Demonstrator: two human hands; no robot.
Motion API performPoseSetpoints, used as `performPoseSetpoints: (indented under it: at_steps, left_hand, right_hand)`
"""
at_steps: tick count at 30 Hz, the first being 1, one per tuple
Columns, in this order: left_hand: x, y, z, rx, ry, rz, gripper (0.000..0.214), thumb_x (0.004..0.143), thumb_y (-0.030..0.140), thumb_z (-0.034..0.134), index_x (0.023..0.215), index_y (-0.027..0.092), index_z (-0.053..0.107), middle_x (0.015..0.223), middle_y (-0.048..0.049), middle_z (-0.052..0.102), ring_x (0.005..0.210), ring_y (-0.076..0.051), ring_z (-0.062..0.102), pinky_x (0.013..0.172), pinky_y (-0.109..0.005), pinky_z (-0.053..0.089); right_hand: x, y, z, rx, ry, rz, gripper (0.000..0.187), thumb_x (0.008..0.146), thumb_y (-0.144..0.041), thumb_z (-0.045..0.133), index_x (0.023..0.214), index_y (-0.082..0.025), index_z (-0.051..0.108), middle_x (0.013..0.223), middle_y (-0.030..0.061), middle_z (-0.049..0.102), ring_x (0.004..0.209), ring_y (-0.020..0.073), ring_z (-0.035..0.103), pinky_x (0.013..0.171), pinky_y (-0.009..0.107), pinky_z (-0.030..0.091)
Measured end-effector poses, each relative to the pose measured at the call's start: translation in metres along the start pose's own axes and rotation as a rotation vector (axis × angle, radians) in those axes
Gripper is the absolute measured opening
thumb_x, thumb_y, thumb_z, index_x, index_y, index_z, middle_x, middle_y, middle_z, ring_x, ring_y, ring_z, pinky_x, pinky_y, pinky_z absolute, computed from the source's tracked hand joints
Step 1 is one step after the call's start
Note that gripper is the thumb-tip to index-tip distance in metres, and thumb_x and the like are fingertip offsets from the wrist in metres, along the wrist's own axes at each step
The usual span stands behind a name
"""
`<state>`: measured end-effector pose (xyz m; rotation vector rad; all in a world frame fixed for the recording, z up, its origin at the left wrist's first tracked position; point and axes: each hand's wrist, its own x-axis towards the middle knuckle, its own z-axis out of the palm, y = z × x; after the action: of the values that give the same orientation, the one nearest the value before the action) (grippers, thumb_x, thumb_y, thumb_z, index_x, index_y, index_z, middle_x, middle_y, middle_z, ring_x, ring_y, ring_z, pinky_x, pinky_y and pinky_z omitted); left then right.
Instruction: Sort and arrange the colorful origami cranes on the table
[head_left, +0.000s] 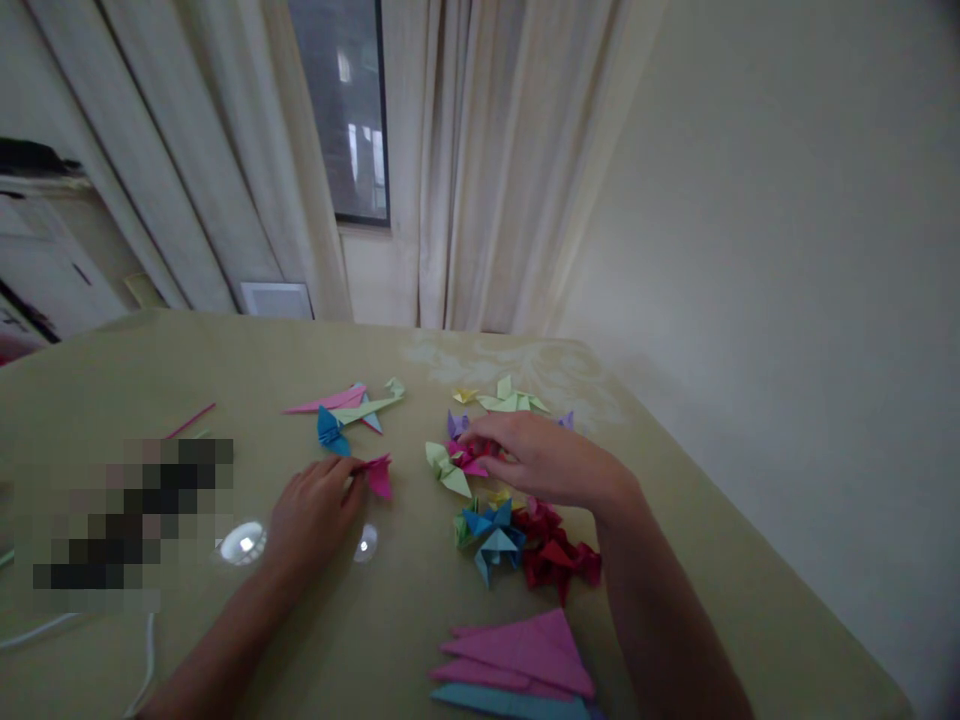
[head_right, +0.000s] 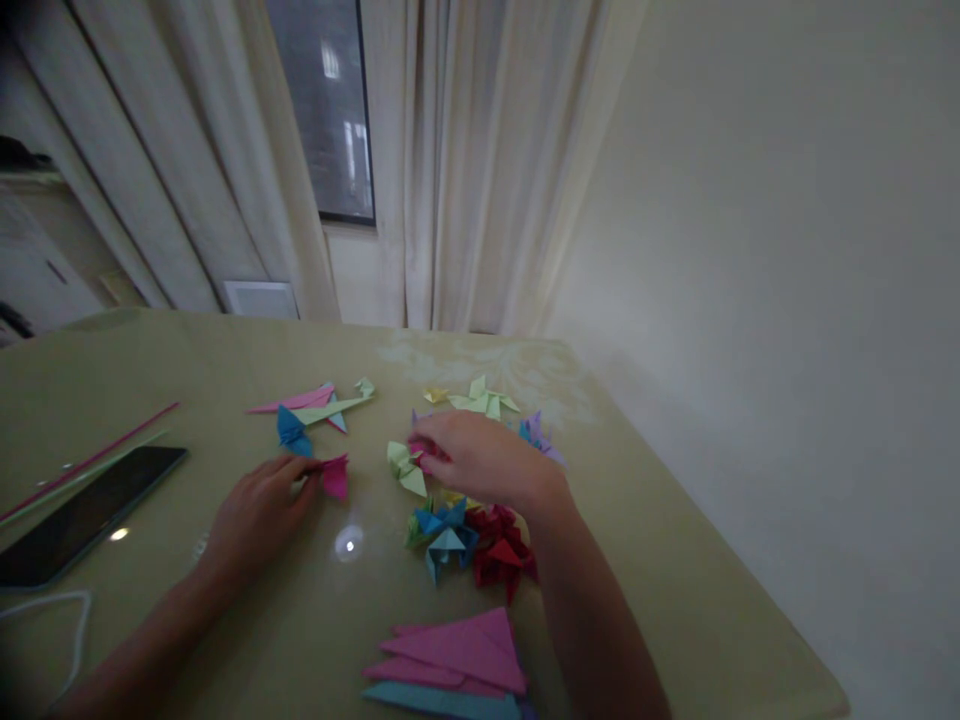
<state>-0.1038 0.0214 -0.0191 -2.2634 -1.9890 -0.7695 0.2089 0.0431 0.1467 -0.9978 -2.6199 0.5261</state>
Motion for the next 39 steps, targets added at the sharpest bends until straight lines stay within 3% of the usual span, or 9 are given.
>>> performPoseSetpoints:
  at_steps: [4,8,11,15,19,24,31,36,39]
  left_hand:
    - [0.000,0.014,-0.007,-0.222,0.196,0.099,0.025,0.101,0.037,0.051,0.104,0.023,0.073,0.098,-0.0068,0.076,0.092,-0.025,0.072,0.086,-0.037,0.055]
    - [-0.006,0.032,-0.013,-0.386,0.268,0.270,0.014,0.102,0.028,0.057,0.102,0.022,0.069,0.091,-0.0036,0.074,0.085,-0.020,0.070,0.079,-0.030,0.054]
    - [-0.010,0.039,-0.014,-0.427,0.290,0.365,0.010,0.102,0.023,0.060,0.107,0.022,0.069,0.087,-0.0012,0.072,0.079,-0.017,0.069,0.077,-0.028,0.054]
    - [-0.013,0.041,-0.013,-0.466,0.296,0.321,0.026,0.104,0.024,0.060,0.130,0.022,0.063,0.094,-0.0021,0.073,0.080,-0.016,0.071,0.078,-0.027,0.058]
    - [-0.012,0.039,-0.011,-0.452,0.344,0.363,0.038,0.107,0.016,0.055,0.144,0.025,0.055,0.115,-0.0074,0.073,0.098,-0.017,0.073,0.090,-0.030,0.060]
    - [-0.016,0.034,-0.006,-0.390,0.357,0.508,0.033,0.101,0.013,0.067,0.131,0.027,0.066,0.114,-0.0070,0.071,0.102,-0.018,0.072,0.090,-0.028,0.060]
    - [-0.016,0.039,-0.014,-0.390,0.376,0.530,0.023,0.099,0.009,0.068,0.118,0.022,0.070,0.110,-0.0061,0.069,0.098,-0.016,0.071,0.087,-0.026,0.058]
    - [-0.010,0.049,-0.022,-0.515,0.364,0.384,0.012,0.101,0.010,0.063,0.108,0.020,0.066,0.109,-0.0063,0.068,0.094,-0.015,0.069,0.083,-0.024,0.057]
    - [-0.008,0.050,-0.023,-0.574,0.326,0.316,0.009,0.103,0.013,0.062,0.106,0.020,0.065,0.105,-0.0049,0.068,0.090,-0.014,0.067,0.079,-0.024,0.056]
  right_hand:
    - [0.014,-0.009,0.017,-0.130,0.004,0.007,0.007,0.102,-0.020,0.068,0.107,-0.020,0.073,0.100,0.0050,0.075,0.092,0.0201,0.067,0.079,0.029,0.045]
    - [0.028,-0.017,0.039,-0.200,-0.005,-0.060,0.019,0.105,-0.028,0.068,0.122,-0.019,0.069,0.115,0.0087,0.073,0.099,0.0217,0.068,0.079,0.030,0.046]
    - [0.035,-0.020,0.050,-0.183,-0.046,-0.131,0.012,0.108,-0.024,0.063,0.115,-0.018,0.071,0.110,0.0071,0.073,0.096,0.0203,0.068,0.078,0.028,0.045]
    - [0.039,-0.017,0.051,-0.096,-0.007,-0.100,0.013,0.108,-0.022,0.062,0.101,-0.016,0.071,0.095,0.0049,0.073,0.087,0.0183,0.065,0.073,0.028,0.041]
    - [0.041,-0.010,0.049,0.039,0.033,0.028,0.026,0.110,-0.026,0.059,0.090,-0.016,0.071,0.081,0.0015,0.069,0.073,0.0145,0.059,0.067,0.027,0.035]
    - [0.046,-0.006,0.057,0.023,-0.043,0.100,0.039,0.113,-0.029,0.052,0.080,-0.016,0.067,0.073,-0.0010,0.062,0.067,0.0130,0.051,0.065,0.027,0.030]
    - [0.048,-0.009,0.066,-0.033,-0.170,0.112,0.037,0.112,-0.027,0.050,0.083,-0.017,0.069,0.078,0.0012,0.064,0.072,0.0153,0.052,0.069,0.030,0.029]
    - [0.044,-0.008,0.056,0.089,0.057,0.124,0.021,0.111,-0.021,0.053,0.096,-0.017,0.067,0.086,0.0014,0.067,0.080,0.0155,0.057,0.073,0.028,0.035]
    - [0.040,-0.012,0.047,0.150,0.174,0.034,0.010,0.108,-0.020,0.059,0.104,-0.018,0.067,0.092,0.0011,0.068,0.083,0.0153,0.059,0.075,0.027,0.038]
